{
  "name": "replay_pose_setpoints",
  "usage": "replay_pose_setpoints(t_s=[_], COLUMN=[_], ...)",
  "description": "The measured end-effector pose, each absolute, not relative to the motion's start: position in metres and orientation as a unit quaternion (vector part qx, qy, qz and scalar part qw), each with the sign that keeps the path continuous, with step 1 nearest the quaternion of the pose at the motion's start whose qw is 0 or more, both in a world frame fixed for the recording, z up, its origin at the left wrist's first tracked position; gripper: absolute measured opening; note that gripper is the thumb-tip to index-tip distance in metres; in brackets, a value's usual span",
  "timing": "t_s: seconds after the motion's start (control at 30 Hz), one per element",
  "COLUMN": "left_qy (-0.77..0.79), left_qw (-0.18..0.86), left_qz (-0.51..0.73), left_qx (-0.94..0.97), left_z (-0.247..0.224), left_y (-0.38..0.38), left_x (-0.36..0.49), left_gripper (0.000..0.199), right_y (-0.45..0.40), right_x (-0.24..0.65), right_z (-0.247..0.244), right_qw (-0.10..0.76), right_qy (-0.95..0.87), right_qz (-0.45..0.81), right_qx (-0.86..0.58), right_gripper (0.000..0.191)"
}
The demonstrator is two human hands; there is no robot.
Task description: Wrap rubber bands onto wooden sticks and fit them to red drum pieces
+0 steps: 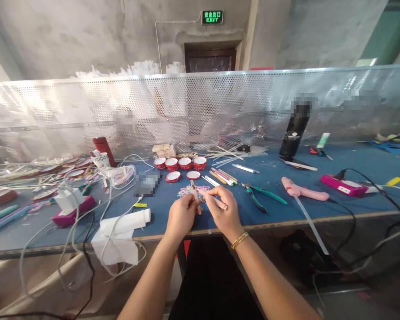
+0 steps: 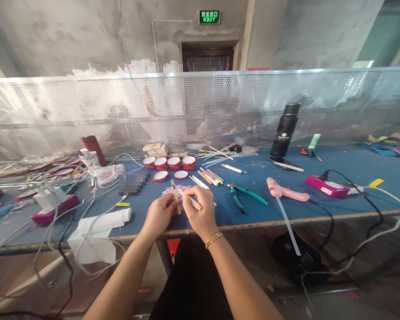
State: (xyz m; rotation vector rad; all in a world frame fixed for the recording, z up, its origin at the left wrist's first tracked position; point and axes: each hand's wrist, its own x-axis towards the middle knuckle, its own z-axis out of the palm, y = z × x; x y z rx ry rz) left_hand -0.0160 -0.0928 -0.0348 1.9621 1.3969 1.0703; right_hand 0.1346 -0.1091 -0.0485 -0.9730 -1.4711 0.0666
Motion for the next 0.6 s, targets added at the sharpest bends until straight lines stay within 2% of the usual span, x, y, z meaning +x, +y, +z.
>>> replay_pose_setpoints(t_s=[0.6], left_qy=[0.509], left_qw=[0.246], left_qz=[0.394], left_qx=[0.725], left_z=[-0.0334], left_y=[-0.0943], left_x=[-0.0157], left_gripper=[0.032], right_y=[-0.1080], right_x=[0.1343], right_z=[-0.0496], right_qw=[0.627], right_qy=[-0.661], right_qz=[0.021], right_qx=[-0.412], right_gripper=[0.013])
